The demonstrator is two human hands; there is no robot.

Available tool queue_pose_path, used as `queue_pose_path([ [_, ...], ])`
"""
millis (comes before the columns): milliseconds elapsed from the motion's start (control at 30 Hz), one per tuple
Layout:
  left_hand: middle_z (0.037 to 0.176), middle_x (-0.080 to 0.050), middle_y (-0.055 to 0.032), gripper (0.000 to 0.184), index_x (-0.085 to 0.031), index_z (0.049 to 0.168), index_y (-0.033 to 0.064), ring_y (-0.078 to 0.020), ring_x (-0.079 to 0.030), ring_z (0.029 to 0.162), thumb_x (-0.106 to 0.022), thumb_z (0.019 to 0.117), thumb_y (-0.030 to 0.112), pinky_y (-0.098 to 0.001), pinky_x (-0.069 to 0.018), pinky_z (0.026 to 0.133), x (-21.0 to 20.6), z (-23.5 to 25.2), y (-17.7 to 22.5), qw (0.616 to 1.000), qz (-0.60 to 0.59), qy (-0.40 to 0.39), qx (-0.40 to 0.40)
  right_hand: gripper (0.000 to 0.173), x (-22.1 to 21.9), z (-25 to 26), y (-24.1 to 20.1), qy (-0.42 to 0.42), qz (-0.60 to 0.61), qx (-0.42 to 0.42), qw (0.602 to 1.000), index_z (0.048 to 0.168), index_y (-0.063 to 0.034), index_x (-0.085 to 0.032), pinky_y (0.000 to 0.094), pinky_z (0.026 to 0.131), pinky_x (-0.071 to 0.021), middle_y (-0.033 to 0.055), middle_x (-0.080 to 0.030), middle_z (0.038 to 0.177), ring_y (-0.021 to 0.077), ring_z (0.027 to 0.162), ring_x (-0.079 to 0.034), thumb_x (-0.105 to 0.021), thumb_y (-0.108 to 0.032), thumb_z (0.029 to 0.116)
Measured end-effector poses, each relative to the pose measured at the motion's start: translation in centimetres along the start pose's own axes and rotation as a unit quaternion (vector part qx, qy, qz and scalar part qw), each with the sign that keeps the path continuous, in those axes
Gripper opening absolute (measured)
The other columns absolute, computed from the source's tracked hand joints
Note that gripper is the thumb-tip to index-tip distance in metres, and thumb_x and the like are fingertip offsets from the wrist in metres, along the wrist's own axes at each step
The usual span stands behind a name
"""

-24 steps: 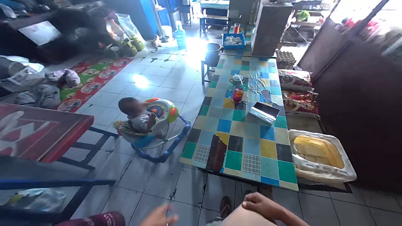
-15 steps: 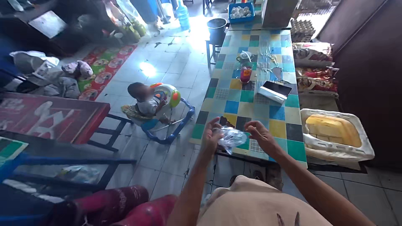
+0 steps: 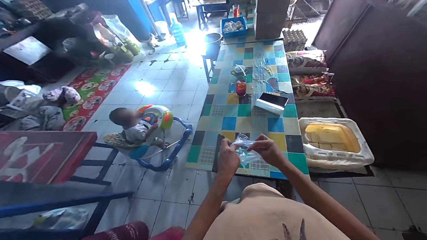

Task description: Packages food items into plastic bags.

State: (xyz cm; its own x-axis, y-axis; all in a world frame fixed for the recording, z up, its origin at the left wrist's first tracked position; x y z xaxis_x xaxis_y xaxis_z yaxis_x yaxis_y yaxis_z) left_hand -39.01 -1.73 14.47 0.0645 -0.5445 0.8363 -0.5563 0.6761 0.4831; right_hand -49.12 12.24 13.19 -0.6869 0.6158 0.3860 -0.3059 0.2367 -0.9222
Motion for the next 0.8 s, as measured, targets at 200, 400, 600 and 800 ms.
queue_pose_path([
  [200,0.142,-0.056,-0.0224,0.050,-0.052,0.150,0.0104,-0.0381,-0.065,0.115,-0.049,0.0999,0.007,-0.0518,-0.0535,0.095,-6.0,1.0,8.0,0.989,0.045,-0.117,-0.074,0.056,3.9,-0.8,0.5,-0.135,-0.321,-0.333,0.876,0.159,-0.0062,-0.035,0.0537,0.098,-0.0519,0.0312,-0.029,0.160,0.0457,0.121,-0.061,-0.039,0.004,0.1043],
  [400,0.141,-0.057,-0.0199,0.036,-0.064,0.135,0.0038,-0.0376,-0.060,0.125,-0.049,0.1026,0.011,-0.0550,-0.0490,0.102,-10.3,4.0,12.2,0.976,0.088,-0.198,0.021,0.058,11.8,-4.4,7.4,-0.258,-0.139,-0.181,0.939,0.149,-0.0147,-0.055,0.0559,0.103,-0.0480,0.0295,-0.041,0.153,0.0445,0.129,-0.053,-0.059,0.003,0.0938],
  [600,0.138,-0.057,-0.0303,0.030,-0.067,0.121,-0.0107,-0.0441,-0.058,0.126,-0.057,0.0942,-0.004,-0.0565,-0.0448,0.107,-12.0,4.4,10.6,0.996,-0.038,-0.071,0.050,0.033,24.0,-8.1,18.4,-0.059,0.122,-0.266,0.954,0.133,0.0047,-0.062,0.0392,0.098,-0.0550,0.0204,-0.066,0.131,0.0241,0.110,-0.069,-0.053,-0.007,0.1039],
  [800,0.136,-0.055,-0.0351,0.030,-0.065,0.120,-0.0147,-0.0473,-0.056,0.124,-0.056,0.0937,-0.004,-0.0602,-0.0427,0.105,-11.7,1.5,9.8,0.986,-0.074,0.030,0.149,0.035,33.5,-6.4,29.7,0.000,-0.024,-0.434,0.901,0.139,0.0055,-0.056,0.0459,0.106,-0.0487,0.0246,-0.063,0.135,0.0326,0.120,-0.064,-0.047,-0.003,0.1062],
])
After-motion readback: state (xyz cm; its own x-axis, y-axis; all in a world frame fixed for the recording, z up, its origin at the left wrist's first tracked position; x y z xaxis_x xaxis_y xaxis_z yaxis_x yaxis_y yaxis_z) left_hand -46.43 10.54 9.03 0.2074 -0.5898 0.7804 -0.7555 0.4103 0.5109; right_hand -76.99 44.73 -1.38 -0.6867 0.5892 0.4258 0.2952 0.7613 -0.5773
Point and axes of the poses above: each hand's wrist, its own z-axis towards the middle knuckle, its own x-axis out of the back of the hand, y = z × x, the point moved 2 cm from there along z, towards the middle knuckle
